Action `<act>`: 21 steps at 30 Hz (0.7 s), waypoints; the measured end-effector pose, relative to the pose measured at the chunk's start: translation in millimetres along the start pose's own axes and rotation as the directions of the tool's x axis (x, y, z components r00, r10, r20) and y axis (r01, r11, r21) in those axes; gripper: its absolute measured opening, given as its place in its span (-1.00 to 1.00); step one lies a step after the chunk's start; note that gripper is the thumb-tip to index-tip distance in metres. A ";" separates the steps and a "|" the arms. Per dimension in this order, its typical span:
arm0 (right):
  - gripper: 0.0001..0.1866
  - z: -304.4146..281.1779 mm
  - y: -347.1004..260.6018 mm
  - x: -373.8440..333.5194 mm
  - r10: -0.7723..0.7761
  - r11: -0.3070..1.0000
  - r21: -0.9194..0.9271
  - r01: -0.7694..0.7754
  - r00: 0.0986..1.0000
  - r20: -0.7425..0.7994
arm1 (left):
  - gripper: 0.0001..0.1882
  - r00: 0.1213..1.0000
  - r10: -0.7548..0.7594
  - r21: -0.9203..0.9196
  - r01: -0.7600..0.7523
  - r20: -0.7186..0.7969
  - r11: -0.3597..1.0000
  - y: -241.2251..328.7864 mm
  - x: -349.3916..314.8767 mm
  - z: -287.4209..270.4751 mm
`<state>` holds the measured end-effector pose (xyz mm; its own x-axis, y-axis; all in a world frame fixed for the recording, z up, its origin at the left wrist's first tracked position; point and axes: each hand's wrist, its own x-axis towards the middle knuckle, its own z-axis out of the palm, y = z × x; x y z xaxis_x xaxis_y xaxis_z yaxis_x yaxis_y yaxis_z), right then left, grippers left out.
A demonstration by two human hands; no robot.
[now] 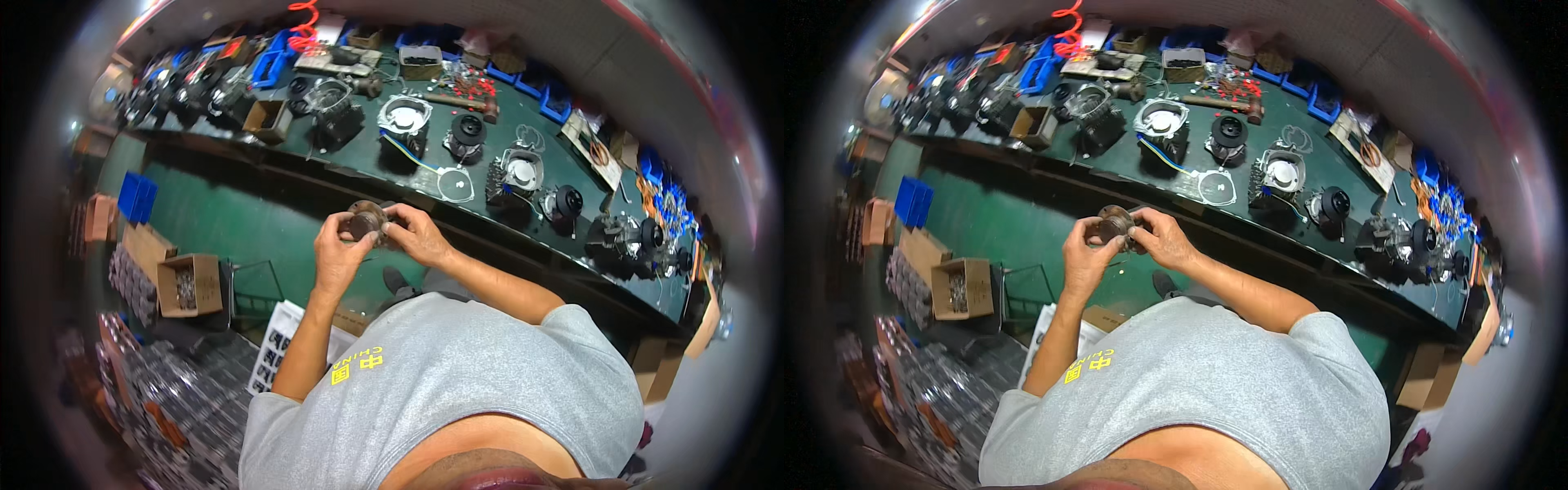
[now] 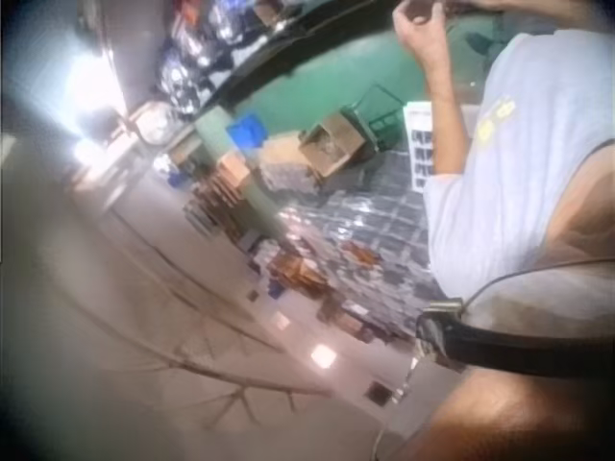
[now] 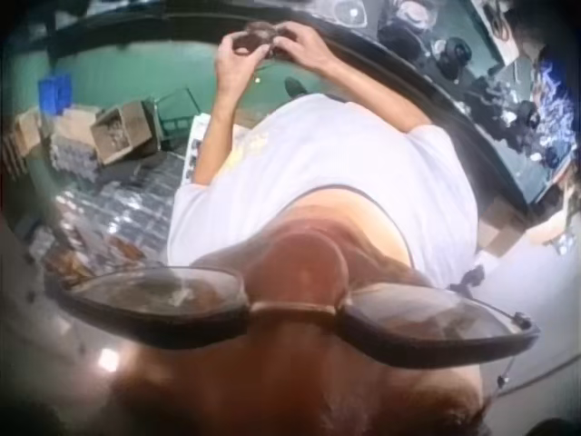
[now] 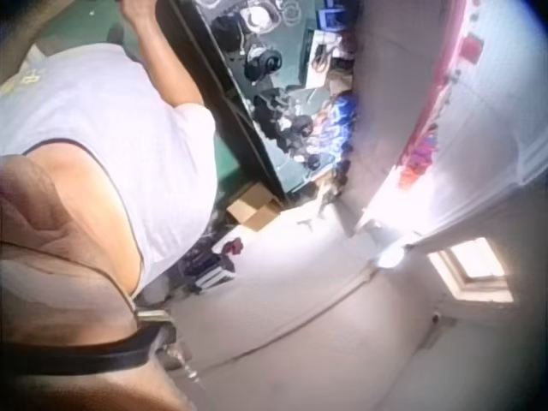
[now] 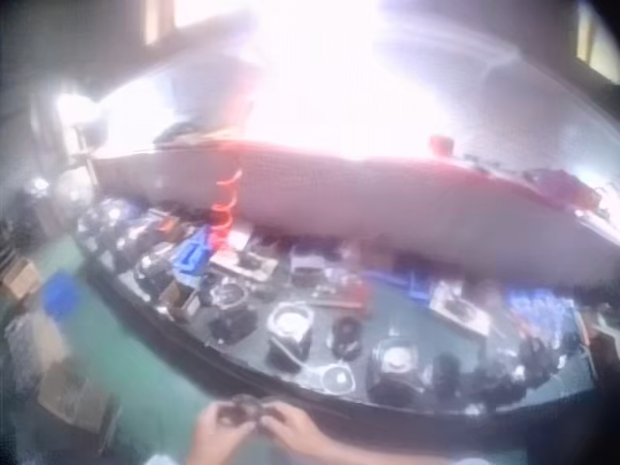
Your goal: The person assembles small engine components on a workbench, attaching a fan housing to an engine block and tightening fasteners with a pneumatic impact wrench. The person handles multiple engine units, aligns parts, and secures them in sequence.
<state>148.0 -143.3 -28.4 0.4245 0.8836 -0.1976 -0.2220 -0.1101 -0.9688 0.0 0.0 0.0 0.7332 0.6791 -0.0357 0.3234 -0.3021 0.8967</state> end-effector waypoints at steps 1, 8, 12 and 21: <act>-0.68 0.7 0.9 -6.9 0.005 0.999 0.040 -0.004 1.000 -0.026 | -0.42 0.998 0.061 0.073 -0.063 0.024 0.995 3.5 -2.3 -0.3; -0.74 -34.5 -48.5 101.8 -0.015 0.970 0.243 0.019 1.000 -0.018 | -0.37 0.931 0.326 0.260 -0.360 0.165 0.896 48.7 128.2 -29.9; -0.74 -47.4 -67.1 140.4 0.018 0.965 0.262 -0.034 0.998 0.063 | -0.32 0.946 0.261 0.250 -0.304 0.191 0.919 58.9 162.6 -37.5; -0.71 -70.4 -66.0 211.2 0.064 0.990 0.112 -0.088 0.978 0.200 | -0.38 0.977 0.207 0.236 -0.213 0.051 0.948 26.5 202.3 -35.7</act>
<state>314.1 18.5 -16.7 0.2255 0.9477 -0.2259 -0.3550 -0.1360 -0.9249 135.6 153.3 32.3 0.8138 0.5669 0.1279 0.2917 -0.5888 0.7538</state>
